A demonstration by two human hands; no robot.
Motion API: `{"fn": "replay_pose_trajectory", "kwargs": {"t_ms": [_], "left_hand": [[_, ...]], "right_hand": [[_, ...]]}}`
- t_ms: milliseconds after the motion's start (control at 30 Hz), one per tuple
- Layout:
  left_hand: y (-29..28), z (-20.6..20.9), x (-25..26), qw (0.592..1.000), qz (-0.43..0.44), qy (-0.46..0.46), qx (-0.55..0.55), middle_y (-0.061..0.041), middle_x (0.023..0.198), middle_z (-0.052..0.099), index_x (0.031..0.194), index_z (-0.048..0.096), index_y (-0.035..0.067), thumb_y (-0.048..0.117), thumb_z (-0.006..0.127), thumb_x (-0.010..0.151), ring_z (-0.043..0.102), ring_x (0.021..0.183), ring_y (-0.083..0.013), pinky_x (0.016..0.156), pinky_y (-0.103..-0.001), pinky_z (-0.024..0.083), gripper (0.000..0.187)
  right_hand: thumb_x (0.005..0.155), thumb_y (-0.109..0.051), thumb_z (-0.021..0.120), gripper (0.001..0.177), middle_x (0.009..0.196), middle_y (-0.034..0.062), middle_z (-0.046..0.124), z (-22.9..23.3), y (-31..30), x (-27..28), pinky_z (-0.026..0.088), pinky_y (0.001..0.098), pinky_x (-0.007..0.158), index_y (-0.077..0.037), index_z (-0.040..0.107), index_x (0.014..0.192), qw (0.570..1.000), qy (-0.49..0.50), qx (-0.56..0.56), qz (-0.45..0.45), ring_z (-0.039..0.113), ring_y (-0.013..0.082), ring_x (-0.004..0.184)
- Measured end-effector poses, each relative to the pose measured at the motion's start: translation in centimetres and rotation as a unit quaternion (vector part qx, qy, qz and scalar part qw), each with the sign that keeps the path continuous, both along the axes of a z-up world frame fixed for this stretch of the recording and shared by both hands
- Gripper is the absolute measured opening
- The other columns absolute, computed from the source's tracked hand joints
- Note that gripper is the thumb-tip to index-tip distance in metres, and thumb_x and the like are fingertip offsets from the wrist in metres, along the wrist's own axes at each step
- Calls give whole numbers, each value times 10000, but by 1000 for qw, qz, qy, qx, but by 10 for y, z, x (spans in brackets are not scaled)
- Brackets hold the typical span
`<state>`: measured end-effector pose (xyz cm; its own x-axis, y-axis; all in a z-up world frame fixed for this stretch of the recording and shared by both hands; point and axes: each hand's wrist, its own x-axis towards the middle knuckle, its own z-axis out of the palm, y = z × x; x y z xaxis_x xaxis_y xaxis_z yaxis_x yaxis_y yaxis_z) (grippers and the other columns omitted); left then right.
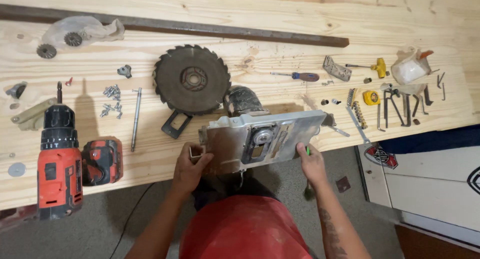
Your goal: Repairing a power tool component by using a screwdriver to align and fasten internal parts on a workbench
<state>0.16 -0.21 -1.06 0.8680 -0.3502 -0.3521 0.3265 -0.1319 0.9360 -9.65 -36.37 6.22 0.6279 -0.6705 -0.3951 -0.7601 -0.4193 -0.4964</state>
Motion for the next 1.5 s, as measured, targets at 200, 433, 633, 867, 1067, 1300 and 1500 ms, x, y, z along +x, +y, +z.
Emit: {"fn": "replay_pose_trajectory", "kwargs": {"t_ms": [200, 433, 633, 867, 1067, 1300, 1500], "left_hand": [[-1, 12, 9, 998, 47, 36, -5, -187, 726, 621, 1067, 486, 65, 446, 706, 997, 647, 649, -239, 544, -429, 551, 445], [-7, 45, 40, 994, 97, 50, 2, -165, 748, 519, 1113, 475, -47, 416, 672, 1009, 623, 674, -276, 592, -503, 687, 514], [-21, 111, 50, 983, 137, 79, 94, -203, 933, 669, 1047, 685, -1, 566, 761, 874, 660, 894, -320, 754, -577, 451, 598], [-34, 160, 63, 982, 152, 109, 8, -173, 911, 582, 1045, 635, -13, 536, 761, 911, 559, 853, -303, 757, -532, 449, 579], [-43, 157, 63, 984, 142, 104, -19, -89, 826, 520, 1013, 607, 8, 488, 745, 943, 524, 745, -223, 648, -439, 437, 504], [-37, 121, 60, 986, 129, 101, -15, -81, 795, 510, 1026, 602, 39, 514, 742, 951, 528, 697, -210, 607, -411, 452, 501], [-34, 149, 59, 988, 110, 108, -8, -83, 807, 508, 1180, 621, 20, 551, 680, 974, 493, 674, -203, 601, -459, 423, 572]], "right_hand": [[1044, -614, 380, 717, 1391, 315, 607, 0, -5, 8, 371, 586, 1170, -63, 580, 1458, 999, 21, 16, 22, 496, 483, 1371], [1016, -709, 399, 797, 1277, 330, 667, 66, 12, 28, 397, 557, 1153, -43, 651, 1374, 998, 37, -44, 13, 548, 475, 1320], [981, -800, 417, 914, 1266, 330, 674, 106, 14, 49, 411, 567, 1136, -11, 661, 1374, 997, 46, -60, 17, 559, 485, 1324], [939, -745, 553, 755, 869, 263, 724, 58, -48, 63, 500, 538, 969, -23, 743, 825, 994, 34, -94, 38, 671, 475, 1069], [933, -713, 597, 723, 749, 251, 688, 43, -57, 61, 510, 521, 886, -30, 694, 714, 997, -13, -70, 5, 685, 462, 959], [974, -636, 604, 677, 715, 276, 654, 31, -52, 47, 504, 528, 801, -9, 670, 727, 997, -41, -72, 5, 681, 471, 871], [864, -439, 816, 428, 816, 178, 688, 92, -7, 55, 599, 498, 740, -50, 739, 1025, 915, -115, -373, 99, 734, 395, 823]]}}
